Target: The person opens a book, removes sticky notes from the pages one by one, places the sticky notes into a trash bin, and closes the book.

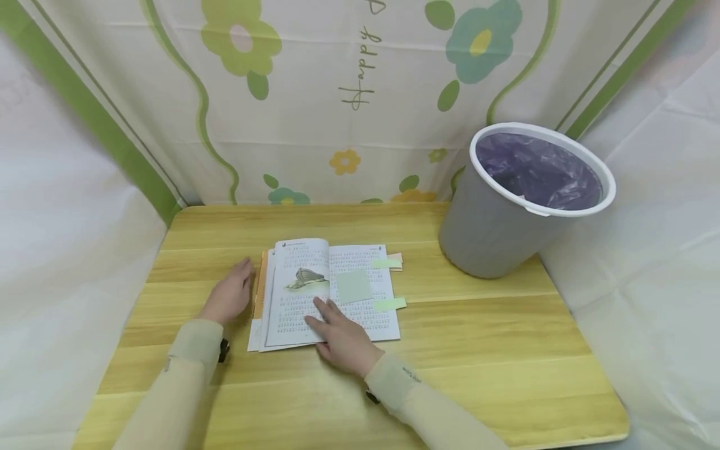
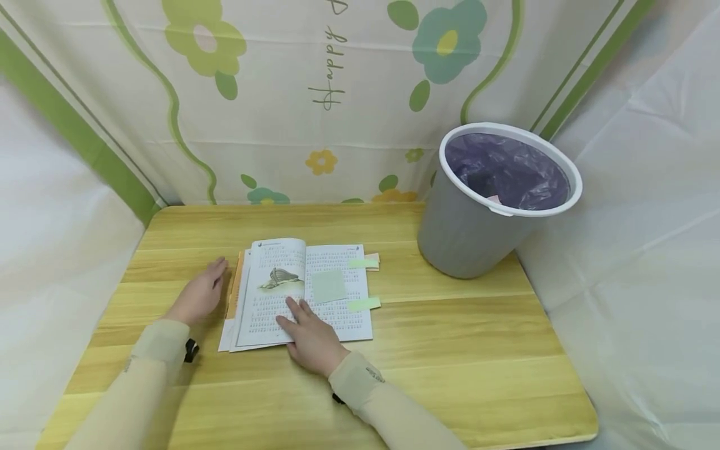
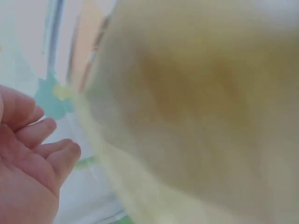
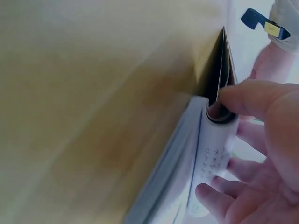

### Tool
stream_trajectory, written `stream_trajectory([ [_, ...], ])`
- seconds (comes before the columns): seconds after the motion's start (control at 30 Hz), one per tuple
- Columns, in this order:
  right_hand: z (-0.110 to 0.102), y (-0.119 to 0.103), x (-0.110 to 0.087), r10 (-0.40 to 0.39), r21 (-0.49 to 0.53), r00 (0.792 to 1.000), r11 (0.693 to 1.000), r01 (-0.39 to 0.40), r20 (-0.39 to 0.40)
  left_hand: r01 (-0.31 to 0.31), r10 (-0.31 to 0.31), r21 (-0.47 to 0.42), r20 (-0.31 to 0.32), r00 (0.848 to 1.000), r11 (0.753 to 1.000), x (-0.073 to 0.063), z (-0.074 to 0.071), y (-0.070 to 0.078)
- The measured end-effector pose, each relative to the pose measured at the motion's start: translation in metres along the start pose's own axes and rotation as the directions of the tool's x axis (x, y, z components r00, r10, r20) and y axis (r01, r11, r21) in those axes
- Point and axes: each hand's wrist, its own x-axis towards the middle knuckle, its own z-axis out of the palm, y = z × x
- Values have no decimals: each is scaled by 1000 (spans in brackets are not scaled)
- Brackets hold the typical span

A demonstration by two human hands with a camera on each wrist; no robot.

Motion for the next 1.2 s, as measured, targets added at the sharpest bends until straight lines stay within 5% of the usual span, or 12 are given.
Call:
stream_trajectory([
  [0.17,-5,3,3,-3,-35,999,999,5,41,-78,77,2,26,997,997,15,3,20],
  [0.37,-6,1,6,-16,-45,998,999,19,69,-195,189,44,125,974,980,30,22,41],
  [0.63,-8,-3,8,-27,-85,996,996,34,88,-247,229,83,188,955,965,50,44,44],
  [0.87,-12,-3,11,-16,-45,993,999,22,119,-208,178,74,292,940,975,56,55,45],
  [1.2,-25,8,8,6,127,987,992,-27,158,-198,170,66,292,941,978,53,59,44],
])
